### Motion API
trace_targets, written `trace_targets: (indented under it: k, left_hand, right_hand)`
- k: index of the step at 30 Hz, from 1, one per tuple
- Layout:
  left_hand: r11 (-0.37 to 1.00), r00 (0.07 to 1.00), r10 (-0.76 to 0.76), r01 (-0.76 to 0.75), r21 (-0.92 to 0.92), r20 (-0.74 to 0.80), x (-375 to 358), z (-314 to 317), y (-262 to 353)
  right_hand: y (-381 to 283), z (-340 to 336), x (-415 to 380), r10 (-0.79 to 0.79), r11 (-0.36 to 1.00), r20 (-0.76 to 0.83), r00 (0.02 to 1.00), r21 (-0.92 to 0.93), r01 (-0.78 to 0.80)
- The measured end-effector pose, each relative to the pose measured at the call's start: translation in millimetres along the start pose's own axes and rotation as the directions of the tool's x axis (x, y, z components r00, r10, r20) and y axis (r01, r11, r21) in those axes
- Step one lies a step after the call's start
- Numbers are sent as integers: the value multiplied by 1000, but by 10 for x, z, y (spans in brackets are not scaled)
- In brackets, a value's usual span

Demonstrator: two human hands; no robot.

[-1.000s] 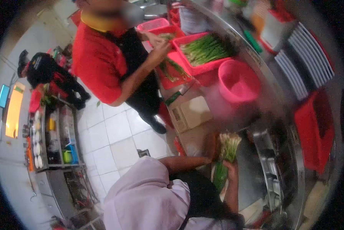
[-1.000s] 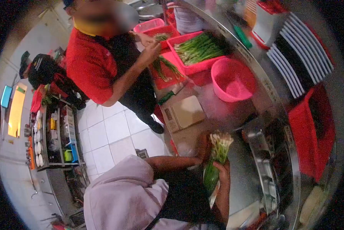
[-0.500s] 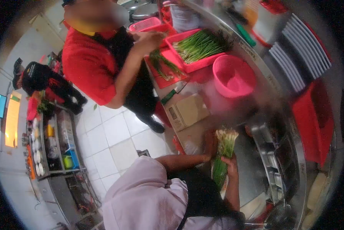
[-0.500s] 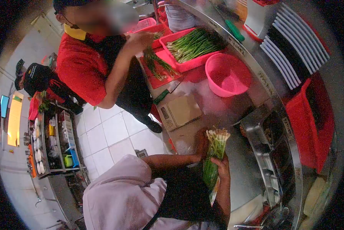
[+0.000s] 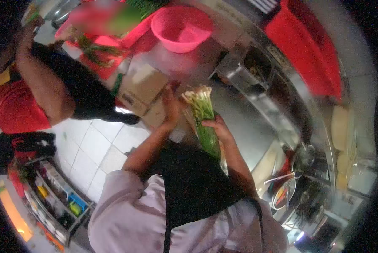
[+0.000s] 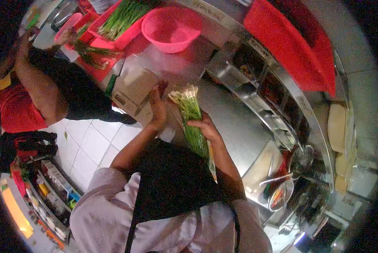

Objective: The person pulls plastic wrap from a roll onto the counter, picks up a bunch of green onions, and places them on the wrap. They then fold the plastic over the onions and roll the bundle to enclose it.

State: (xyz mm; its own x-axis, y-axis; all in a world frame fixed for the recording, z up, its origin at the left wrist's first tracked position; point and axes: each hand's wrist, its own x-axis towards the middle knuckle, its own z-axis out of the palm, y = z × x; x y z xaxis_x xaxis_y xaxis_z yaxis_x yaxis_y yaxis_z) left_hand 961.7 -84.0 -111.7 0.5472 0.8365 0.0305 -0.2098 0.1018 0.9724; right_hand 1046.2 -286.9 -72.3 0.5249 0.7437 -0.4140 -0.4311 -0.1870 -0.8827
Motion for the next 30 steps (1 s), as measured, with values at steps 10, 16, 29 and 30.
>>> trace_targets:
  k: [10,16,29,30]
  left_hand:
    - [909,786,-215,378,-175,580,403,279,-45]
    - [671,989,139,-132,729,51,40,-159,-200]
    - [562,651,-625,759,-330,431,-1115,-559,-6]
    - [602,639,-635,762,-241,434,-1143,-600,-72]
  right_hand:
    - [-130,145,3,37,997,84,996,-77,-30]
    - [-87,162,-8,-8,984,112,994,-176,28]
    - [130,721,-105,-64,157,172,983,-971,180]
    - [142,779,-119,-61,162,169,984,-971,177]
